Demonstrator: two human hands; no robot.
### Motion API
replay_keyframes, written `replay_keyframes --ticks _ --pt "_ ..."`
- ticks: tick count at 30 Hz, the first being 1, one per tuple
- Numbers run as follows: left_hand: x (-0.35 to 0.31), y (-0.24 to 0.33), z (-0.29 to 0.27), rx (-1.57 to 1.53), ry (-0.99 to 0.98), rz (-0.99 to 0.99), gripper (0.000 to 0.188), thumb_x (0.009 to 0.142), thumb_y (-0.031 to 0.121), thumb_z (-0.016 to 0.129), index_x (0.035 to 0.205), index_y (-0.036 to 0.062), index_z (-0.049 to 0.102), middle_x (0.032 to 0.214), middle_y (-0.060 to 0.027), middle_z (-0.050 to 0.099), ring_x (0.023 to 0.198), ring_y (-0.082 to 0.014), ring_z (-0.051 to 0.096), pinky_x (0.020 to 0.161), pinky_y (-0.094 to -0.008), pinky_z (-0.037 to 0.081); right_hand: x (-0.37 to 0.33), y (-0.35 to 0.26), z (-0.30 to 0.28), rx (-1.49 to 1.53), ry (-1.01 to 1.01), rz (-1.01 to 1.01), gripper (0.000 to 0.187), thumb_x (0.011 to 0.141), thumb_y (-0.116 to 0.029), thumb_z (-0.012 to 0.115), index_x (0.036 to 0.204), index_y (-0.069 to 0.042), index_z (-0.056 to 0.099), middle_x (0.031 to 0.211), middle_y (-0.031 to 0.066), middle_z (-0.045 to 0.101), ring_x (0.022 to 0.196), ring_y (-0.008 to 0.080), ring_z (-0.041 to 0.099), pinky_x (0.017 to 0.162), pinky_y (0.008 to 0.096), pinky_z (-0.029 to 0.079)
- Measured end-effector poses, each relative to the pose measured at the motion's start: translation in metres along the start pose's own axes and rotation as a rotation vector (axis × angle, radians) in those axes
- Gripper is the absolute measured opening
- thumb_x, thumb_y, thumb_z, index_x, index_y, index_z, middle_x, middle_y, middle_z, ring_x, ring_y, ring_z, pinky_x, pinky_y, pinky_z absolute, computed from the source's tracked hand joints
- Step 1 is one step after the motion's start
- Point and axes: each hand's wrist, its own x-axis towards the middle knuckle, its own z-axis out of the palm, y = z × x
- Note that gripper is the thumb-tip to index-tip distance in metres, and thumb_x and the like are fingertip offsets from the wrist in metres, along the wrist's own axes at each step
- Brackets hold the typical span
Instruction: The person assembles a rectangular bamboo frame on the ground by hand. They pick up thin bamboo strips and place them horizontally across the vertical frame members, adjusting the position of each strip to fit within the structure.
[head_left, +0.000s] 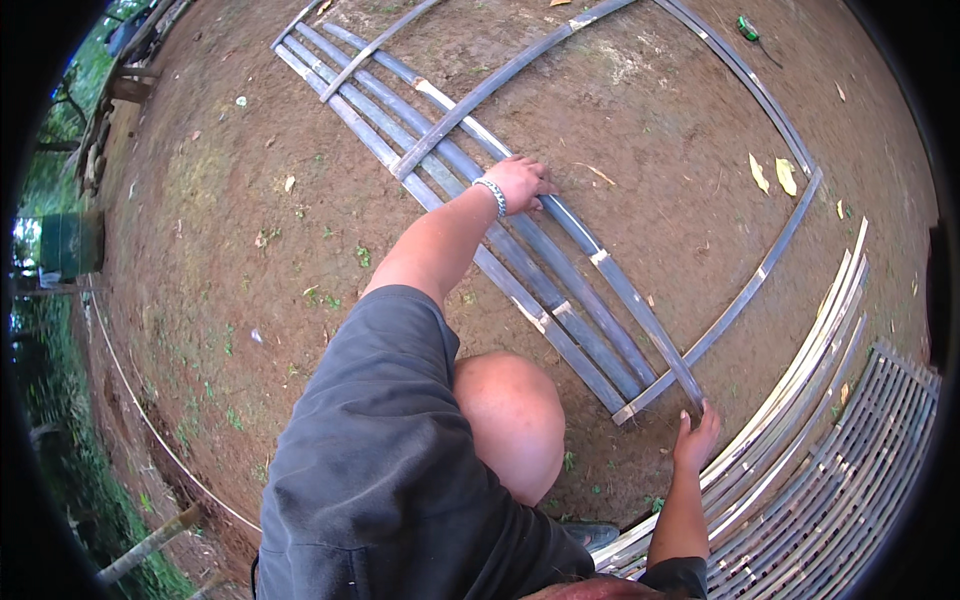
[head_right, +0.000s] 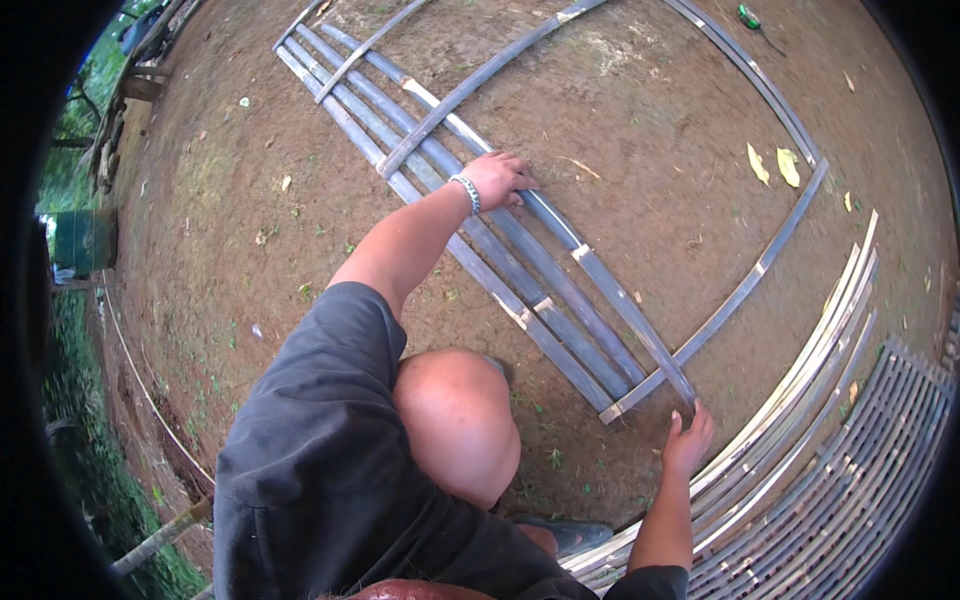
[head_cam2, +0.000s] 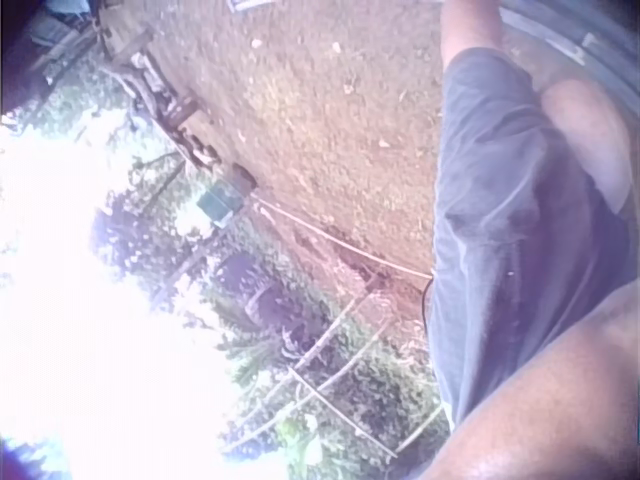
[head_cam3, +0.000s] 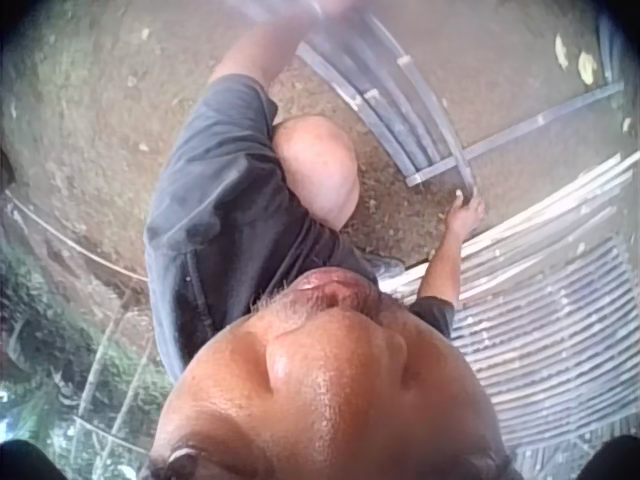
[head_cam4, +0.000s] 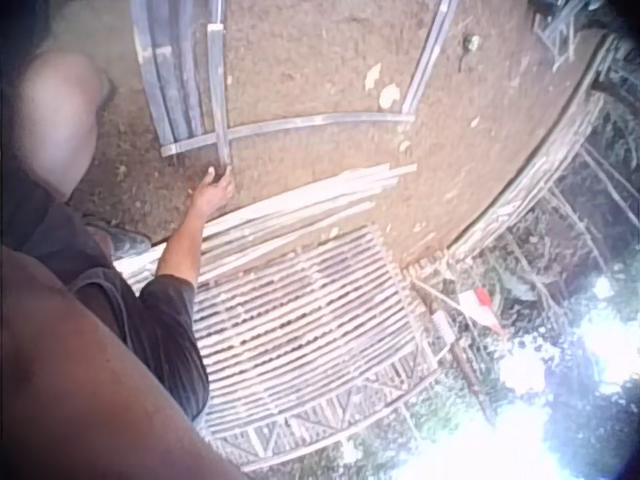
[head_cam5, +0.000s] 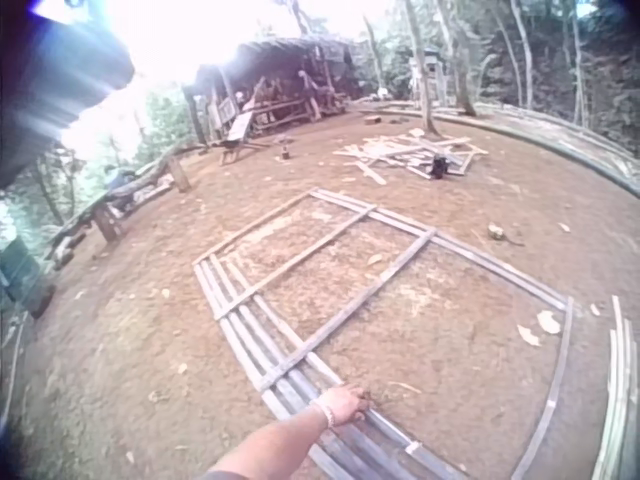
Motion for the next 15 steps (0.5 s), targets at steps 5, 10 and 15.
replay_keyframes --ticks 5,10,15 --pt "-0.017 -0.023 -0.009 0.051 0.037 -0.144 0.048 0.084 0.030 0.078 0.131 0.0295 0.069 0.132 -0.0032 0.063 0.132 -0.0254 0.053 0.118 -0.0440 0.037 0.020 -0.023 -0.008 -0.072 -0.028 0.047 0.054 0.080 -0.006 0.080 0.130 -0.010 0.062 0.125 0.0172 0.063 0.118 0.0396 0.057 0.101 0.0512 0.046" --pt "-0.023 -0.014 -0.018 0.109 0.040 -0.280 0.053 0.086 0.035 0.077 0.137 0.0303 0.065 0.143 -0.0023 0.057 0.140 -0.0251 0.047 0.123 -0.0489 0.029 0.029 -0.021 -0.001 0.012 -0.061 0.003 0.046 0.078 -0.003 0.080 0.122 -0.008 0.067 0.118 0.0152 0.066 0.116 0.0379 0.059 0.100 0.0485 0.048" --pt "-0.030 0.023 -0.018 0.036 0.075 -0.153 0.059 0.087 0.043 0.075 0.142 0.0283 0.061 0.152 -0.0042 0.051 0.147 -0.0251 0.041 0.128 -0.0524 0.019 0.032 -0.037 -0.001 0.117 -0.050 -0.052 0.047 0.077 -0.002 0.080 0.122 -0.008 0.068 0.117 0.0157 0.065 0.115 0.0380 0.059 0.100 0.0480 0.048"
